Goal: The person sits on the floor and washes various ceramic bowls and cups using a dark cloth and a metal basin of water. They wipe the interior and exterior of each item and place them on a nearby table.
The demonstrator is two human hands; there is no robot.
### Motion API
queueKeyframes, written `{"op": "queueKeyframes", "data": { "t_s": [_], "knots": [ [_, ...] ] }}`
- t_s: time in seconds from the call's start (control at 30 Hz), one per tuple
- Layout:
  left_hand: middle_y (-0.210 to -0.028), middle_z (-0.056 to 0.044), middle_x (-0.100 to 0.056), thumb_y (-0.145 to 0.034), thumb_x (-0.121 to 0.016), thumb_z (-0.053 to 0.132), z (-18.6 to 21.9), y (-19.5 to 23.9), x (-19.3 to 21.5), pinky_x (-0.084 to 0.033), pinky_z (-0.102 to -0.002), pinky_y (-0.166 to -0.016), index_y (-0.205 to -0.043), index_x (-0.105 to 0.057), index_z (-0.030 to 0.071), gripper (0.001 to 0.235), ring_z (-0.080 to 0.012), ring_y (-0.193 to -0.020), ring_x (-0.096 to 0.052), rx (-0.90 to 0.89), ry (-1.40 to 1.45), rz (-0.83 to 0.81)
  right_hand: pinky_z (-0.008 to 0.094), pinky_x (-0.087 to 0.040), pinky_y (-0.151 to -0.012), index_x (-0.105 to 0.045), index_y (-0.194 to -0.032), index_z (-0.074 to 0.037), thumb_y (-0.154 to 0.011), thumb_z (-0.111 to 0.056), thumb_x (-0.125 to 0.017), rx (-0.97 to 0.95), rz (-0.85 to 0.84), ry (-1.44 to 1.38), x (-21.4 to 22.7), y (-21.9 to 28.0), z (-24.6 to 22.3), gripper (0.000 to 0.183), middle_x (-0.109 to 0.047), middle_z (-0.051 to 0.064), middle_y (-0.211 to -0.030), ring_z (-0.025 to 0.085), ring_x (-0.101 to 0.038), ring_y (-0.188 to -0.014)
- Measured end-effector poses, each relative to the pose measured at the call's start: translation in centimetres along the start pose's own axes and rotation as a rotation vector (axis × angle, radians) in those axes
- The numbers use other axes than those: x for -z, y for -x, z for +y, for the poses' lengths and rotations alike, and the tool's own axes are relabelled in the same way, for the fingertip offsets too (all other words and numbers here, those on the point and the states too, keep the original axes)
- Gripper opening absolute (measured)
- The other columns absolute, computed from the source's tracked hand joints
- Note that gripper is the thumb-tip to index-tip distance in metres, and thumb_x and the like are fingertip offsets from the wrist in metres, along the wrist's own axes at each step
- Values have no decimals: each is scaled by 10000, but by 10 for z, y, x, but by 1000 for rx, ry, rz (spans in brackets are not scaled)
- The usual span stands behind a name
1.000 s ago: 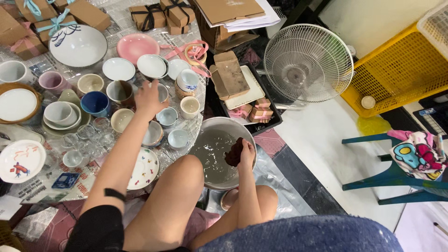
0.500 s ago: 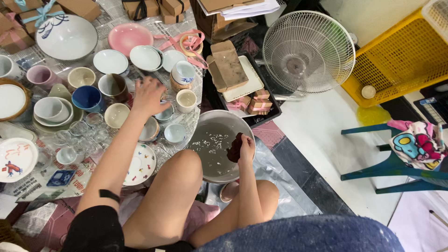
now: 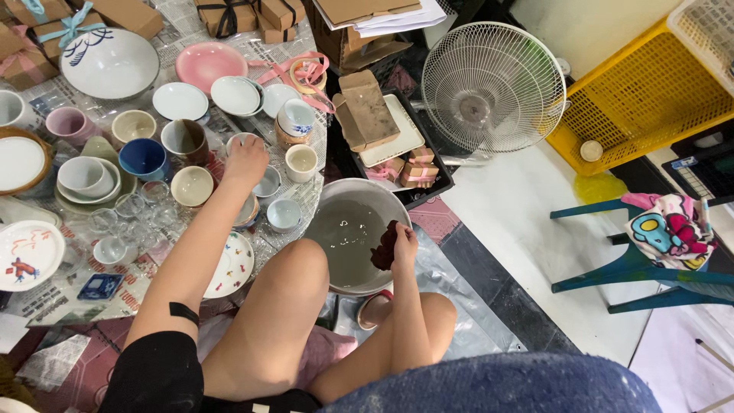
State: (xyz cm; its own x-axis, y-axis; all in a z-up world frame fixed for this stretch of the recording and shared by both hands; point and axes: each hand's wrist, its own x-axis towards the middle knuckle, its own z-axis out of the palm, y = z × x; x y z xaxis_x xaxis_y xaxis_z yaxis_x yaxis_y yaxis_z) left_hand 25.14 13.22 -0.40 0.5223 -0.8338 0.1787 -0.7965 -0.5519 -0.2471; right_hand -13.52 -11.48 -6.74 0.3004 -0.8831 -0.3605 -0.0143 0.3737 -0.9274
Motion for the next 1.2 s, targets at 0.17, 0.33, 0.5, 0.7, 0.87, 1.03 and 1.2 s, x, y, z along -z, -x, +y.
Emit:
{"op": "queueKeyframes", "data": {
  "t_s": [0.17, 0.33, 0.5, 0.7, 0.87, 1.03, 1.2],
  "knots": [
    [-1036, -118, -736, -945, -584, 97, 1, 0, 42, -608, -455, -709, -1045, -721, 73, 171, -304, -901, -755, -10, 188, -73, 302, -522, -719, -656, -992, -61, -945, -235, -699, -23, 2, 39, 7, 2, -4, 185, -689, 42, -909, 135, -620, -791],
    [-1015, -164, -719, -912, -593, 62, -10, 12, 121, -609, -451, -685, -1112, -631, 33, 206, -342, -851, -751, 5, 293, 78, 292, -527, -716, -669, -1013, -53, -949, -255, -716, 29, -9, 169, 2, 16, -16, 218, -690, 45, -908, 120, -618, -785],
    [-969, -219, -692, -945, -611, 108, 22, 23, 183, -564, -516, -679, -1171, -550, -7, 261, -422, -831, -718, 95, 758, 97, 312, -550, -680, -642, -1239, -73, -895, -304, -794, 435, -253, 563, -21, 65, -48, 441, -760, 96, -856, 149, -691, -733],
    [-808, -236, -695, -946, -594, 178, 172, 11, 157, -565, -528, -658, -1134, -489, 0, 279, -434, -745, -724, 31, 1140, -156, 381, -555, -754, -454, -1440, -62, -702, -340, -908, 773, -260, 745, -45, 118, -79, 910, -700, 151, -1139, 298, -713, -862],
    [-950, -190, -752, -996, -648, 287, 255, 11, 118, -567, -486, -738, -1188, -604, 6, 344, -376, -864, -728, 38, 1342, -128, 378, -552, -949, -550, -1340, -21, -725, -268, -873, 643, -128, 499, -26, 91, -69, 737, -714, 155, -1201, 285, -713, -1101],
    [-1205, -177, -713, -741, -918, 381, 266, 23, 104, -518, -389, -915, -1383, -549, 2, 831, -270, -1099, -682, -145, 1638, -148, 379, -529, -1002, -602, -1326, -12, -852, -271, -811, 495, -266, 351, -5, 51, -29, 579, -706, 171, -1255, 272, -678, -1152],
    [-1201, -120, -758, -653, -896, 454, 303, 12, 78, -558, -325, -906, -1306, -659, 25, 816, -196, -1062, -718, 333, 1803, -293, 402, -542, -926, -527, -1366, -23, -838, -244, -783, 491, -258, 696, 3, 38, -27, 627, -711, 201, -1177, 316, -702, -1094]
  ]
}}
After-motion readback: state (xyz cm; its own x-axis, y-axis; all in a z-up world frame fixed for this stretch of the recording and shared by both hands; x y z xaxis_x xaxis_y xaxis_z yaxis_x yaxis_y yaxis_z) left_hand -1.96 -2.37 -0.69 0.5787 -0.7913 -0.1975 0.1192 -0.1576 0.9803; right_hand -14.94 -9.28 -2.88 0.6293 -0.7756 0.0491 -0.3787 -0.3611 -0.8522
